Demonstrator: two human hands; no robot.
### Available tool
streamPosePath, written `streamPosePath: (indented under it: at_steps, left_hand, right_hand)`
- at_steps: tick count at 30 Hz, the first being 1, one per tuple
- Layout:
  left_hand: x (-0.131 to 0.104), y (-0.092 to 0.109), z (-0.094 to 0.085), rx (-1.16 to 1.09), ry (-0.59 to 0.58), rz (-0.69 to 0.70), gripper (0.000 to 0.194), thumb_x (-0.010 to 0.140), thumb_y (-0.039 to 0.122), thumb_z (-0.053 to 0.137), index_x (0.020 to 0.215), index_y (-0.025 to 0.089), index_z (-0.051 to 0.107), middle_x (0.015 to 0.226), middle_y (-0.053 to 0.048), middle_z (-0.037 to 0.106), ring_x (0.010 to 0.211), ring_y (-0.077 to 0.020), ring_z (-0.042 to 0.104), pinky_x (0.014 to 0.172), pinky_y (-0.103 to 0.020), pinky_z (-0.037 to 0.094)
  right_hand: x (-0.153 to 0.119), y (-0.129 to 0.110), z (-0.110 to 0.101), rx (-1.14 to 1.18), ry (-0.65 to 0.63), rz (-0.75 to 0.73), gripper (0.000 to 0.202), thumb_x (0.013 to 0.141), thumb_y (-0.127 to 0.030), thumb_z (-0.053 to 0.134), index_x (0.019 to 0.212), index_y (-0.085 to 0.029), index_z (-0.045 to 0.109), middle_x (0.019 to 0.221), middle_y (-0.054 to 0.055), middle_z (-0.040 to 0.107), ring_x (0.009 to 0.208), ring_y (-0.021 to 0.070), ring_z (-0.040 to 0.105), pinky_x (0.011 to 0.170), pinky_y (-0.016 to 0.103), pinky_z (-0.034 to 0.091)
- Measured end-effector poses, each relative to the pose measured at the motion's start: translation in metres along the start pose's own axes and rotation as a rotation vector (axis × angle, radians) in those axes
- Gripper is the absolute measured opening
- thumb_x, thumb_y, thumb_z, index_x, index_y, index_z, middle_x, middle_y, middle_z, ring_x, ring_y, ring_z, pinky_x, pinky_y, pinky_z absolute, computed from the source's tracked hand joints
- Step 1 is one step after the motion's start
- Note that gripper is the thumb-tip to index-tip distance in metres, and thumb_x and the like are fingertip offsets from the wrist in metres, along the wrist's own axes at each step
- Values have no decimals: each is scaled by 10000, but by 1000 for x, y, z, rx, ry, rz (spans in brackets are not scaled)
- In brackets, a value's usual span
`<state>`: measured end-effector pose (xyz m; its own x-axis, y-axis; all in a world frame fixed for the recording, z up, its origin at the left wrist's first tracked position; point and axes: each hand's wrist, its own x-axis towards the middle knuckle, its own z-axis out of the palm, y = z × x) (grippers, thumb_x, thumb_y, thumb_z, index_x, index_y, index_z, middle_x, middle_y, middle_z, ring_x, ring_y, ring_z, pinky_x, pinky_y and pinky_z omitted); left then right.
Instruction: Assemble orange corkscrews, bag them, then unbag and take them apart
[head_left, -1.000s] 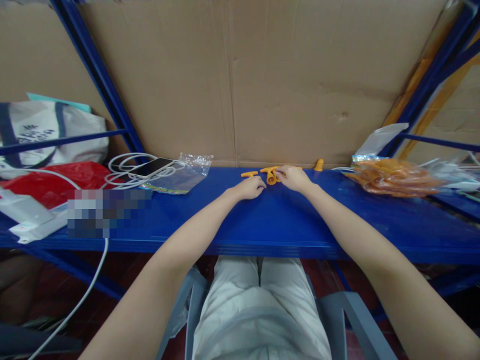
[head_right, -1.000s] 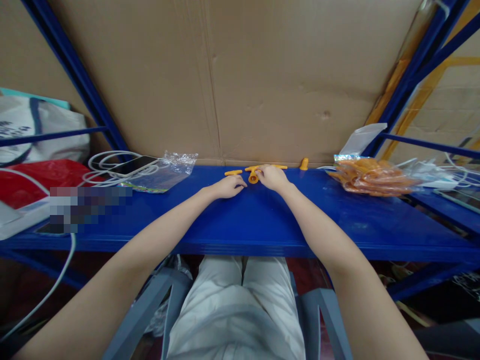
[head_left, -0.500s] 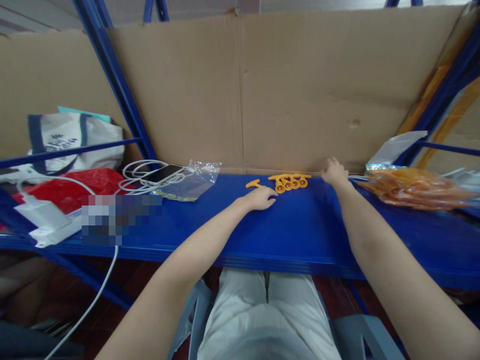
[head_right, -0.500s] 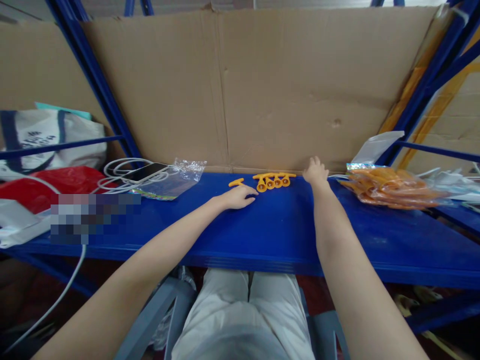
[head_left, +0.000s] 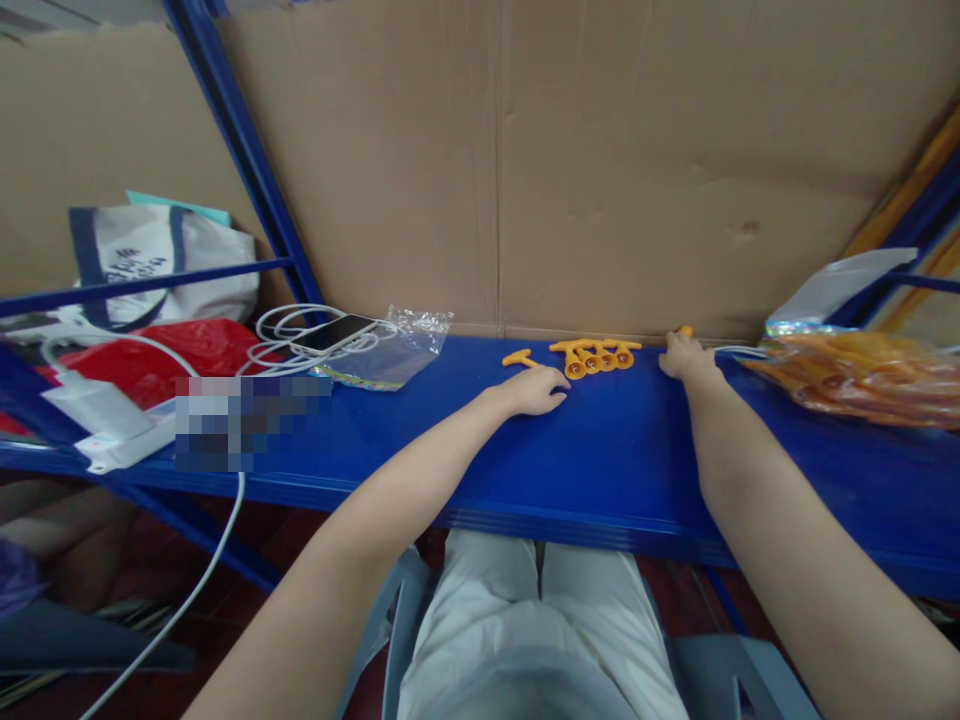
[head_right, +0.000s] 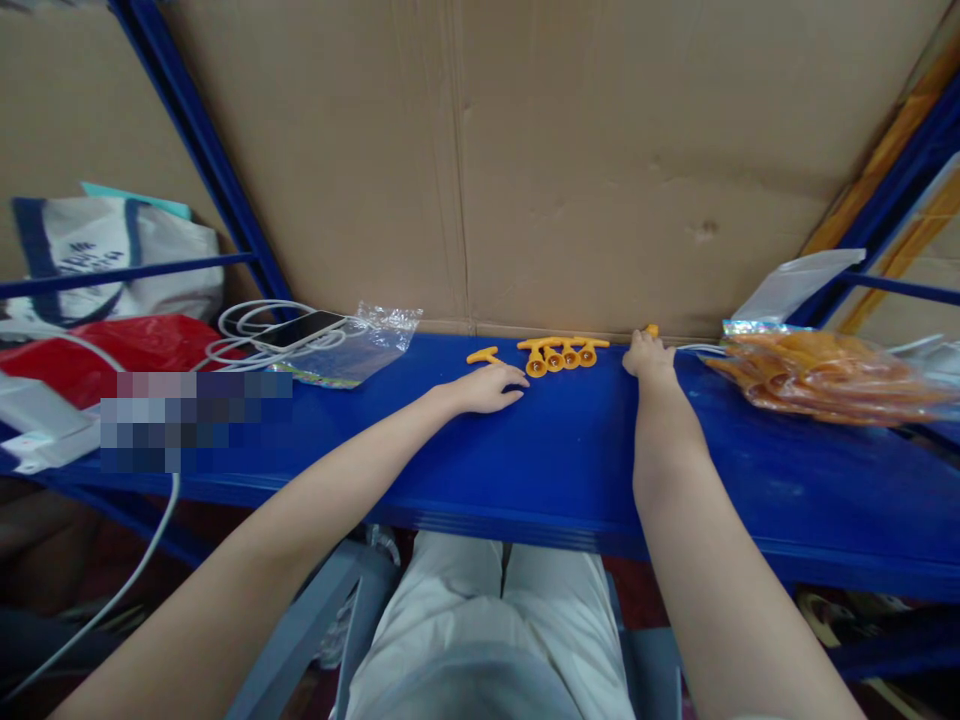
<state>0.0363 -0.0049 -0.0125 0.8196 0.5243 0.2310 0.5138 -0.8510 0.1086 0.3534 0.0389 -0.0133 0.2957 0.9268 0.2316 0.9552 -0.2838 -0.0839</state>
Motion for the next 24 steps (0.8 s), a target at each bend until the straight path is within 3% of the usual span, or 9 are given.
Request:
streamPosePath:
  at_steps: [4, 8, 15, 24]
  left_hand:
    - [-1, 2, -1, -12, -11, -20, 297, 901, 183, 523, 1117, 150, 723, 1237, -107, 713, 1185, -238, 646, 1061, -382, 464]
    - [-1, 6, -4, -21, -22, -48, 299, 897, 169, 529, 1122, 147, 724, 1259, -111, 704, 1206, -243, 637, 1076, -386, 456]
    - [-1, 5, -3, -20, -22, -49, 313, 904, 188, 527, 1155, 143, 709, 1273, -113, 695, 1196, -230, 640, 1055, -357, 470]
    - [-2, 6, -3, -16, -15, -38, 293, 907, 169, 538, 1144, 136, 708, 1276, -118, 694, 1199, -231, 640, 1061, -353, 472]
  right_hand:
    - [6, 8, 2, 21, 38, -38, 698, 901, -258, 398, 1575, -116, 288, 1613, 225, 298, 1441, 380, 359, 1132, 646, 301]
    - [4, 9, 3, 65, -5, 8, 707, 919, -272, 365, 1598, -117, 244, 1660, 173, 209, 1477, 373, 299, 1162, 622, 265]
    - [-4, 7, 5, 193, 5, 86, 729, 911, -318, 406, 1597, -124, 254, 1645, 188, 247, 1435, 377, 377, 1131, 595, 349]
    - [-7, 11, 0, 162, 69, 73, 739, 893, -274, 432, 1585, -85, 253, 1671, 178, 162, 1440, 366, 365, 1130, 532, 373]
